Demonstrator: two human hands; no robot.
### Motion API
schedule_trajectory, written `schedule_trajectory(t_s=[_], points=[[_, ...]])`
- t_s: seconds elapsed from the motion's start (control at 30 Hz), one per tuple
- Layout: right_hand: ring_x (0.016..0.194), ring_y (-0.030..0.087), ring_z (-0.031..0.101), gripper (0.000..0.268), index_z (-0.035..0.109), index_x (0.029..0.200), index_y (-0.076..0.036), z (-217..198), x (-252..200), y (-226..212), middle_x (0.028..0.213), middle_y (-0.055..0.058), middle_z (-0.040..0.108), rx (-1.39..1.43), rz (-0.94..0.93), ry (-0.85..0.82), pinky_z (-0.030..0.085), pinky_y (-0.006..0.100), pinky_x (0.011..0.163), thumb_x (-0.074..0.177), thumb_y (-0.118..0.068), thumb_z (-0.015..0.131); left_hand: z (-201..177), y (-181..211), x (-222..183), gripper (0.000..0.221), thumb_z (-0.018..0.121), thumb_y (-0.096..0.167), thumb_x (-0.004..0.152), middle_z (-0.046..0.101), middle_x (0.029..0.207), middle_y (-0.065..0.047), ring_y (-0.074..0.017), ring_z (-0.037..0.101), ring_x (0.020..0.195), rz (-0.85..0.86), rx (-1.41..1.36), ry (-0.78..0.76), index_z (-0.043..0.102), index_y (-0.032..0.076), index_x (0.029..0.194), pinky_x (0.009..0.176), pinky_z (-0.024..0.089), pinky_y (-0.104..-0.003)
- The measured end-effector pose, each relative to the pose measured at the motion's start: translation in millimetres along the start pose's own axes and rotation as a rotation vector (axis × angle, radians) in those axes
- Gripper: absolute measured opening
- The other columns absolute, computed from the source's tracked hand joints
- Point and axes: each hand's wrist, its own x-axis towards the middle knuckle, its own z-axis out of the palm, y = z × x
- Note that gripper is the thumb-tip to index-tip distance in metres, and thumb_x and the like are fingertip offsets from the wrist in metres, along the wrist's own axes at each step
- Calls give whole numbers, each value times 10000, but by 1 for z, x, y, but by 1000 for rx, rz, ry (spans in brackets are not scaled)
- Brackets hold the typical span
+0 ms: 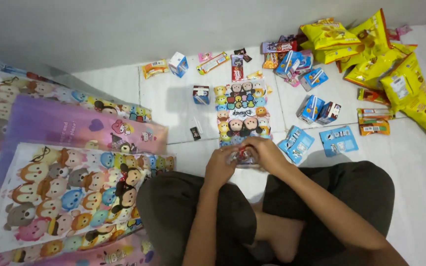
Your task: The person packs various small snack items into a decorative plastic bag by hand, taking individual packets from a pile on the floor and placing them into the bag, then shifting the packets within the bag to arrange them.
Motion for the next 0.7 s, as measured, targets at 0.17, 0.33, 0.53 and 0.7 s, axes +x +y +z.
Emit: schedule_trajectory(t_s=[0.17, 0.33, 0.53, 0.7], points=[[924, 394, 736, 192, 736, 1048, -85, -27, 40, 3, 982, 171, 769, 92, 107, 223, 613, 429, 765, 909, 29, 670, -9, 13, 0, 354, 628, 140, 920, 688, 1269, -21, -257, 595, 1167, -56, 31, 4, 742, 211, 1247, 991, 531, -392], [957, 329, 743, 241, 736, 1118, -137, -8, 97, 174, 1038, 120, 763, -111, 374, 279, 602, 448, 838, 900, -41, 701, -16, 16, 10, 255, 643, 186, 946, 703, 1164, 6, -210, 599, 1063, -93, 12, 82, 771, 211, 1164, 922, 557, -351], [980, 333, 742, 252, 766, 1162, -165, 19, 139, 323, 1027, 105, 772, -79, 745, 325, 598, 447, 820, 919, -235, 763, -25, 22, 20, 181, 650, 197, 974, 695, 1120, 8, -206, 587, 1037, -83, -112, 142, 783, 238, 1091, 900, 544, -357], [1017, 389, 721, 297, 785, 1118, -146, 9, 162, 287, 1025, 130, 765, -43, 749, 348, 569, 485, 882, 880, -322, 804, -26, 28, 30, 145, 646, 209, 1007, 705, 1103, -23, -215, 579, 1051, -94, -236, 168, 778, 201, 1065, 895, 518, -353]])
